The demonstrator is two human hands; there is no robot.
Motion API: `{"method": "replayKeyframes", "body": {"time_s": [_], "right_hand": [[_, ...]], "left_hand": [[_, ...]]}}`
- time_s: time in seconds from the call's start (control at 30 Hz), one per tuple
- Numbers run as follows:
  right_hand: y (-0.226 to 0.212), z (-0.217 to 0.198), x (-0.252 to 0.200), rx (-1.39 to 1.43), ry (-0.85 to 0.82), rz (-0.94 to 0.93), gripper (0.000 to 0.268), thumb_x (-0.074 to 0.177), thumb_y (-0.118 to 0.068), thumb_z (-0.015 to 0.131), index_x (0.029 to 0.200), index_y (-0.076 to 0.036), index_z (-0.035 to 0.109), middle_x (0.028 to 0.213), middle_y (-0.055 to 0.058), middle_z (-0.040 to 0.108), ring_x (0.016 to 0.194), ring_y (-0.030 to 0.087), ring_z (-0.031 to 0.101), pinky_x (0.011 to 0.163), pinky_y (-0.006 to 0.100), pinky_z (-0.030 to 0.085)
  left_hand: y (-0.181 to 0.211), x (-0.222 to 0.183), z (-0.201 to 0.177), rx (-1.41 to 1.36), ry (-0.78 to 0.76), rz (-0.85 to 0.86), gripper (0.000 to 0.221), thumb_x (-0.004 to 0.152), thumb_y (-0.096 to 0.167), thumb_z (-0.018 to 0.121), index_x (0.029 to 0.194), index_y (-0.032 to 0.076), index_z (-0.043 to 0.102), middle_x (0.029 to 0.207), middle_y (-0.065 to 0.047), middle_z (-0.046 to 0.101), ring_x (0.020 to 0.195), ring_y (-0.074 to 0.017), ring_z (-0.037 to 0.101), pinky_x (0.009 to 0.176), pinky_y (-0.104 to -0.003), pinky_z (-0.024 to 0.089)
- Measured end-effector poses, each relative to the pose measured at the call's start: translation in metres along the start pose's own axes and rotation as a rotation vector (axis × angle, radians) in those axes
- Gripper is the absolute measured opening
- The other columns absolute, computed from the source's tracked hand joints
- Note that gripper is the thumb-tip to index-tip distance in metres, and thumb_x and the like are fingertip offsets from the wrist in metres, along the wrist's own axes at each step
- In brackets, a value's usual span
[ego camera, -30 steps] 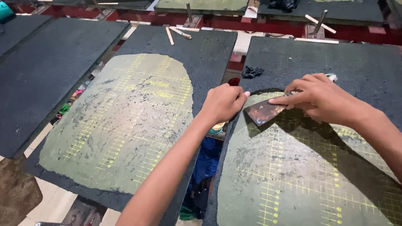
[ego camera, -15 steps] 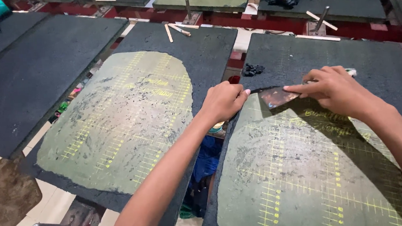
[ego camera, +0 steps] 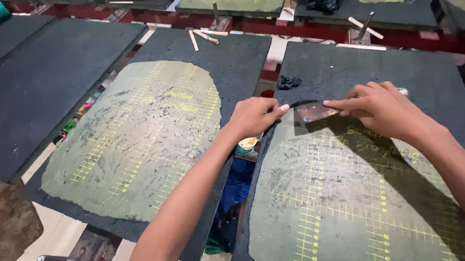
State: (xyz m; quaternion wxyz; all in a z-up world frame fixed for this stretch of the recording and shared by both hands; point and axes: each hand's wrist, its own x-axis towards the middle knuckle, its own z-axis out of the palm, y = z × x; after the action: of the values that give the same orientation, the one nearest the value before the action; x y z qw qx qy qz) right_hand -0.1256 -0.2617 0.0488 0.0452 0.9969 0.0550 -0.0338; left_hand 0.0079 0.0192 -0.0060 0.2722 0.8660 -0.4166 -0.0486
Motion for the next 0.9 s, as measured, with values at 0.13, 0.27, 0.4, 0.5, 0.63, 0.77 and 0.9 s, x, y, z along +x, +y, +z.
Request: {"method": "replayKeyframes", "body": {"time_s": [0.13,0.27,0.4,0.5,0.63,0.77,0.9], "right_hand": [[-0.017,-0.023,-0.026,0.092,-0.007,0.054,0.056,0.092,-0.030,0.069,0.144,-0.046,0.058,0.106,-0.004,0.073,0.064,0.016,0.056,0.059,0.031,0.044],[-0.038,-0.026,-0.046,0.029,-0.066,-0.042,0.052,0.093,-0.036,0.065,0.143,-0.050,0.058,0.112,-0.014,0.071,0.078,0.019,0.067,0.076,0.034,0.045],[-0.051,-0.027,-0.059,-0.060,-0.101,-0.044,0.051,0.097,-0.040,0.058,0.147,-0.051,0.052,0.109,-0.010,0.066,0.071,0.027,0.060,0.065,0.040,0.047],[-0.054,-0.016,-0.061,0.036,-0.049,-0.029,0.051,0.097,-0.043,0.057,0.148,-0.048,0.053,0.107,-0.006,0.063,0.059,0.026,0.060,0.055,0.042,0.039],[-0.054,0.007,-0.063,0.054,0.052,-0.067,0.049,0.096,-0.046,0.056,0.146,-0.045,0.056,0.106,-0.001,0.062,0.078,0.032,0.068,0.059,0.045,0.045],[-0.051,0.009,-0.062,0.030,0.135,-0.148,0.040,0.097,-0.047,0.056,0.136,-0.042,0.062,0.100,-0.002,0.062,0.077,0.030,0.068,0.065,0.043,0.048],[-0.038,0.027,-0.057,-0.032,0.220,-0.211,0.031,0.094,-0.051,0.060,0.124,-0.045,0.068,0.104,-0.004,0.065,0.098,0.024,0.068,0.086,0.041,0.051]], "left_hand": [[0.021,-0.011,-0.016,-0.129,0.017,-0.038,0.061,0.098,0.070,0.023,0.064,0.020,0.030,0.060,0.000,0.035,0.053,-0.0157,0.030,0.054,-0.034,0.016],[0.034,-0.014,-0.027,0.144,0.094,-0.117,0.060,0.093,0.073,0.041,0.099,0.014,0.046,0.082,-0.009,0.067,0.069,-0.0360,0.063,0.058,-0.047,0.045],[0.045,-0.022,-0.024,0.435,-0.229,-0.200,0.077,0.090,0.086,0.042,0.063,0.014,0.037,0.061,-0.002,0.050,0.052,-0.0223,0.049,0.051,-0.038,0.040],[0.048,-0.020,-0.019,0.434,-0.244,-0.220,0.070,0.095,0.077,0.051,0.072,0.011,0.051,0.073,-0.007,0.062,0.063,-0.0292,0.060,0.057,-0.042,0.046],[0.040,-0.013,-0.011,0.395,-0.315,-0.188,0.061,0.102,0.065,0.048,0.096,0.006,0.063,0.091,-0.013,0.070,0.079,-0.0341,0.067,0.067,-0.048,0.054],[0.030,-0.015,-0.017,0.259,-0.257,-0.064,0.037,0.102,0.045,0.053,0.085,0.013,0.062,0.080,-0.010,0.067,0.082,-0.0346,0.066,0.071,-0.048,0.051],[0.015,-0.023,-0.005,0.041,-0.139,-0.007,0.035,0.102,0.040,0.048,0.083,0.012,0.059,0.071,-0.013,0.061,0.081,-0.0406,0.067,0.073,-0.051,0.053]]}}
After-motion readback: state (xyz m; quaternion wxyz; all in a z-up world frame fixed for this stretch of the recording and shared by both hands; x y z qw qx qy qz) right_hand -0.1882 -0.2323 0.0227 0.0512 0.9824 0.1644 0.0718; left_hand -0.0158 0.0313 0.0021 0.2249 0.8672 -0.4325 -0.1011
